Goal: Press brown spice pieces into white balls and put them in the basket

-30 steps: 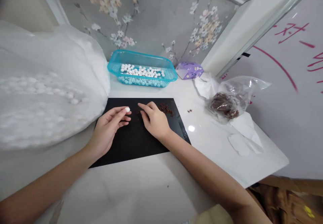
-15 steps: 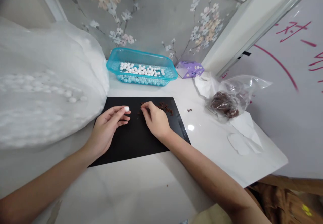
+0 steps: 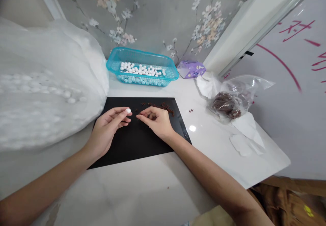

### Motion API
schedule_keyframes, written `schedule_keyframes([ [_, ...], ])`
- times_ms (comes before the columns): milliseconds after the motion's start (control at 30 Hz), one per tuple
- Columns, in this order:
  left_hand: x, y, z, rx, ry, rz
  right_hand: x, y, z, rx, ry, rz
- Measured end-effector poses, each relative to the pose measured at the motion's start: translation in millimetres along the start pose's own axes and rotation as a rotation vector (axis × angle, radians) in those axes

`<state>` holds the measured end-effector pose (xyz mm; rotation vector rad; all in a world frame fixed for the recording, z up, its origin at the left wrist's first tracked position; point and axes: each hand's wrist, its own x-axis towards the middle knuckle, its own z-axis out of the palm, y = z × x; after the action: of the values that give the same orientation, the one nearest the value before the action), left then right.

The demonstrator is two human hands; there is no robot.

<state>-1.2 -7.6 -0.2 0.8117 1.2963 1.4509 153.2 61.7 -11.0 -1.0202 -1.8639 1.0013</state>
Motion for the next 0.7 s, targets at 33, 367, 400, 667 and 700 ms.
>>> schedule_keyframes([
  [33, 0, 0, 0.2, 0.003, -0.002, -0.002, -2, 0, 1, 0.03, -0.01, 0.009],
  [367, -1, 0, -0.7, 0.027, -0.011, 0.009, -15, -8, 8, 0.115, -0.128, -0.126],
  [400, 0, -1, -0.8, 0.028, -0.015, 0.008, -15, -9, 8, 0.108, -0.126, -0.131],
  [667, 0, -1, -1.4, 0.04, -0.021, -0.001, -11, -8, 7, 0.155, -0.126, -0.114],
  [700, 0, -2, -1.6, 0.046, -0.026, -0.003, -11, -8, 6, 0.168, -0.12, -0.1],
])
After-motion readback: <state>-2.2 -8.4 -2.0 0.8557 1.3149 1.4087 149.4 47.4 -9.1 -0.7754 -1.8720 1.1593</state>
